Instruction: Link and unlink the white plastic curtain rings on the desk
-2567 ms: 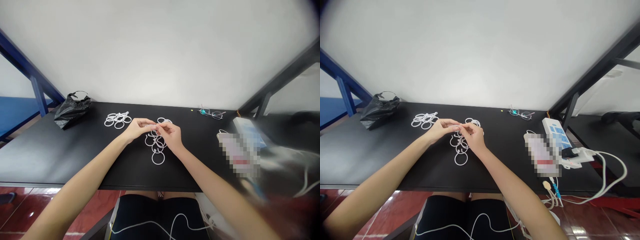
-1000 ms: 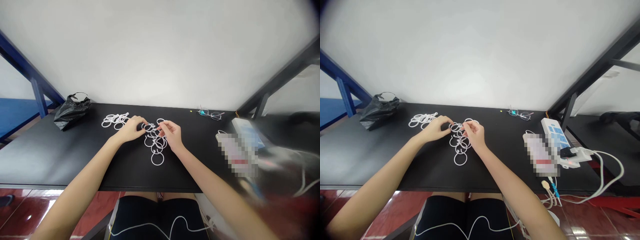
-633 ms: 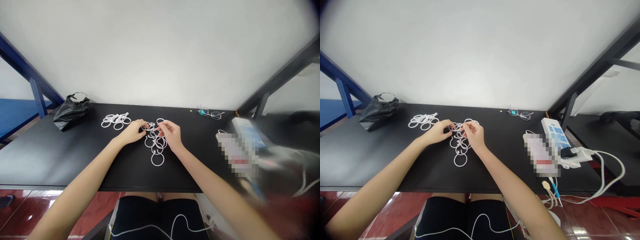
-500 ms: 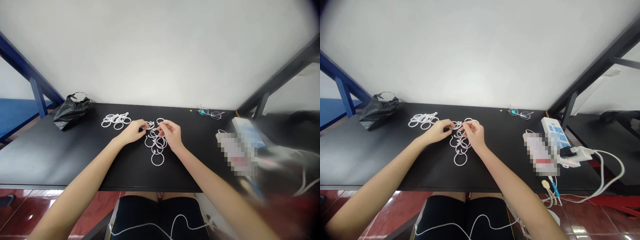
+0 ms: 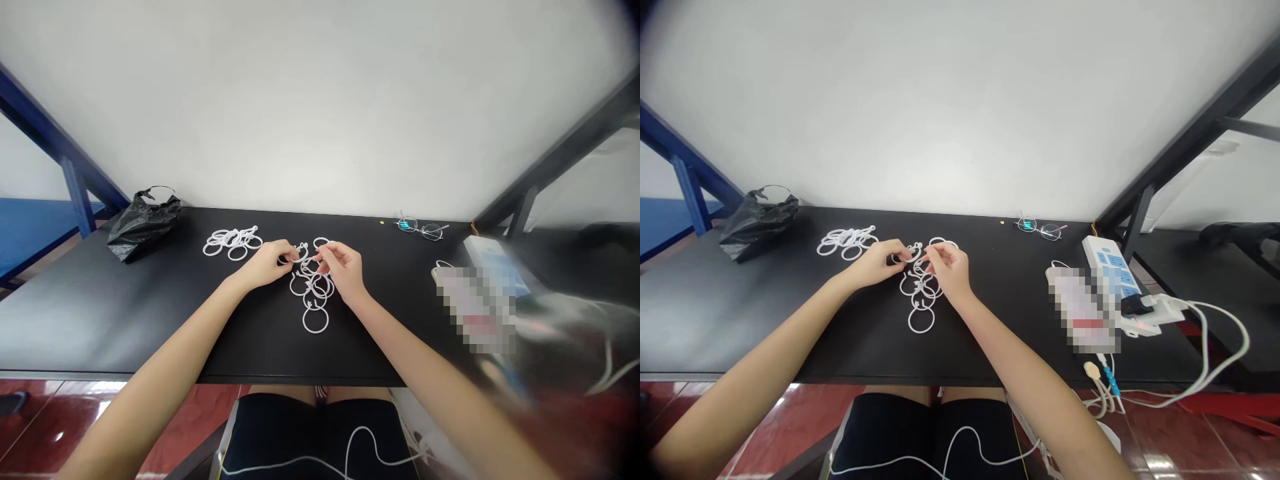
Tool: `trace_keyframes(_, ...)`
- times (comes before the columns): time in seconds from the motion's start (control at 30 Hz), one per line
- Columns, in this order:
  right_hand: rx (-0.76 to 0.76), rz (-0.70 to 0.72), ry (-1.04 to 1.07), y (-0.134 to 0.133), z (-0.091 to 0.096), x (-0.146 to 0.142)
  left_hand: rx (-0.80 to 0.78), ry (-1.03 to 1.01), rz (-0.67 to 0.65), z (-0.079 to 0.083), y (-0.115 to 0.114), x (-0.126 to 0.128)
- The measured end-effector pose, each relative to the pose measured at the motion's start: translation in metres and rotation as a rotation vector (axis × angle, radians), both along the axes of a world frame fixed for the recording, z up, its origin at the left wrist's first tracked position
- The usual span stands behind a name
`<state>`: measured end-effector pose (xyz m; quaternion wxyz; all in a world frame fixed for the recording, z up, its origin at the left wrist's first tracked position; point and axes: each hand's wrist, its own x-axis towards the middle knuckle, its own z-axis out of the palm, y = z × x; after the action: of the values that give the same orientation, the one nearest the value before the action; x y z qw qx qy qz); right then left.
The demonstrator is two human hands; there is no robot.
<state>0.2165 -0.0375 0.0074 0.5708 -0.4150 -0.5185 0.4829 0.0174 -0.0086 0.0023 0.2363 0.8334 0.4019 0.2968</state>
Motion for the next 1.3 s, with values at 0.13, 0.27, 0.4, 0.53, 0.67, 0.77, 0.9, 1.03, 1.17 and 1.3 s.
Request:
trace_keyframes(0.13,-0.006,-0.004,-0.006,0.0,0.0,0.0,-0.038,-0.106,0.005,0.002,0.002,0.001)
trace_keyframes(0.27,0.01,-0.037,-0.017,0.0,-0.001,0.0,-0.282,-0.403,-0.01,0.008,0.001,0.002)
trace_keyframes(0.4,0.016,-0.026,-0.033,-0.001,-0.001,0.0,-0.477,-0.508,-0.076,0.012,-0.003,0.006)
trace_keyframes(0.53,0.004,0.031,-0.073,-0.003,-0.002,-0.002,-0.486,-0.489,-0.155,0.009,-0.007,0.013)
trace_keyframes(0.67,-0.006,-0.011,-0.013,-0.002,-0.002,-0.003,-0.465,-0.512,-0.159,0.006,-0.007,0.017)
trace_keyframes(0.77,-0.009,-0.018,0.028,-0.001,-0.001,-0.002,-0.466,-0.488,-0.142,0.008,-0.009,0.019)
trace_keyframes(0.9,0.019,-0.045,0.024,0.0,0.0,-0.001,-0.332,-0.435,-0.011,0.01,-0.009,0.019)
trace_keyframes(1.03,0.037,-0.078,0.021,0.001,-0.001,0.001,-0.213,-0.433,0.254,0.003,0.0,0.014)
trace_keyframes(1.17,0.041,-0.07,0.018,0.002,-0.003,0.002,-0.315,-0.378,0.286,-0.006,0.008,0.007)
trace_keyframes(1.3,0.012,-0.069,0.034,0.002,-0.003,0.002,-0.361,-0.333,0.175,-0.008,0.007,0.007)
